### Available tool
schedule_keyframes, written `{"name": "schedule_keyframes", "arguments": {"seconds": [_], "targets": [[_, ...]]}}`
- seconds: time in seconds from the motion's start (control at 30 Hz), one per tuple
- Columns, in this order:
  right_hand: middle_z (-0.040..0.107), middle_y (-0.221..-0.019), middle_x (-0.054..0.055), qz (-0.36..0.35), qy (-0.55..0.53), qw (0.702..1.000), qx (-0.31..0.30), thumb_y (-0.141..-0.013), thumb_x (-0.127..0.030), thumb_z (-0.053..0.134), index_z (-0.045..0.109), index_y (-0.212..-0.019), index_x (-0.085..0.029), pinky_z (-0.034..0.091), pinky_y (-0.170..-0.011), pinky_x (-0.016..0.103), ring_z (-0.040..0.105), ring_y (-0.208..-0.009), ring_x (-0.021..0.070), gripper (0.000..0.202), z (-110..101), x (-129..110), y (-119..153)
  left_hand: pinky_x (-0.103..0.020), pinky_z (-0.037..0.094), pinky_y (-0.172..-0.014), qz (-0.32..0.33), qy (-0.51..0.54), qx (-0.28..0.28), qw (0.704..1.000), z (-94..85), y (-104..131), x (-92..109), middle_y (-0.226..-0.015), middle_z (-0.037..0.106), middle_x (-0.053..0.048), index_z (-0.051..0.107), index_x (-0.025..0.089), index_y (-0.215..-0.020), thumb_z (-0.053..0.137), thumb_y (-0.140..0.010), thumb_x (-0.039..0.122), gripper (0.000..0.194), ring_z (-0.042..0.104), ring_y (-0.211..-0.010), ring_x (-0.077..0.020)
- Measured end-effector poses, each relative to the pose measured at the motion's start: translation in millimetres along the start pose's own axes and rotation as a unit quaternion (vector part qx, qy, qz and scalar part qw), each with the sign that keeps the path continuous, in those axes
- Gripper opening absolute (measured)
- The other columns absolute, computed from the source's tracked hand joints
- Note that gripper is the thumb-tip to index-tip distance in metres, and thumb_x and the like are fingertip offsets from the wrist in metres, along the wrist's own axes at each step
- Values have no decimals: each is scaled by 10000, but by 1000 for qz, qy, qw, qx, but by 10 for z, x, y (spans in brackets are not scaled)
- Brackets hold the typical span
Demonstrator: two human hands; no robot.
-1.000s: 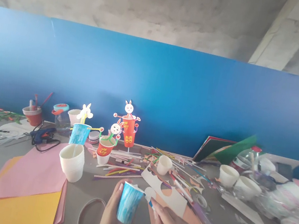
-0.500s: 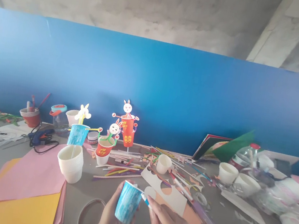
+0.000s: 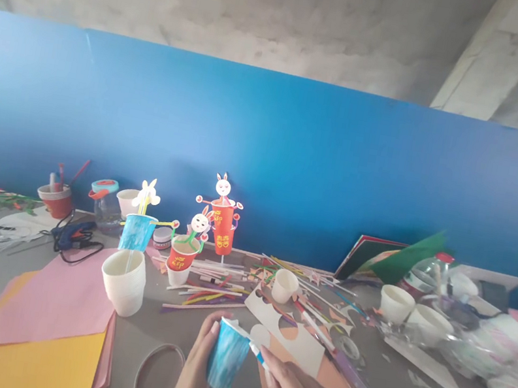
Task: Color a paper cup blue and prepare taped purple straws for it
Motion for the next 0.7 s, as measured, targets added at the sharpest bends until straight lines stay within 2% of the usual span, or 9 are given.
{"name": "schedule_keyframes", "arguments": {"seconds": [0.1,0.23,0.37,0.53,0.7], "targets": [[715,-761,35,3,17,1000,-6,-985,-128,421,581,-1298,-207,500,-526,211,662,-576,150,360,57,-5,27,-321,453,-953,89,-125,24,988,-43,34,26,-1157,663,-42,610,244,-1168,499,-912,606,458,587,-1107,-242],[737,-821,48,-7,34,999,-15,-985,-124,409,579,-1310,-207,498,-540,217,667,-595,152,376,87,-18,40,-388,378,-1081,130,-203,17,970,-45,48,-2,-1329,587,-95,577,220,-1224,400,-942,608,511,502,-1258,-281],[735,-827,47,3,52,998,-35,-981,-120,395,591,-1305,-202,504,-554,236,671,-610,165,388,101,-39,6,-451,353,-1117,163,-277,-4,947,-55,45,-37,-1363,549,-131,538,215,-1279,361,-971,535,479,453,-1326,-301],[703,-726,24,-12,91,995,-45,-978,-141,378,609,-1290,-196,466,-480,249,639,-524,169,392,141,-49,-58,-492,418,-1057,216,-370,-45,902,-36,73,-8,-1342,523,-149,452,222,-1344,468,-942,397,440,502,-1274,-306],[710,-734,29,3,110,992,-60,-968,-140,370,620,-1278,-208,477,-491,216,662,-537,153,404,123,-26,-43,-460,472,-995,236,-385,-27,892,3,89,13,-1300,539,-128,453,239,-1305,495,-924,312,390,540,-1223,-290]]}}
Point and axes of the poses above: each hand's wrist, its own y-axis away from the middle knuckle, its own z-axis out of the palm, x = y × z, the point moved 2 cm from there along -y, towards the middle knuckle
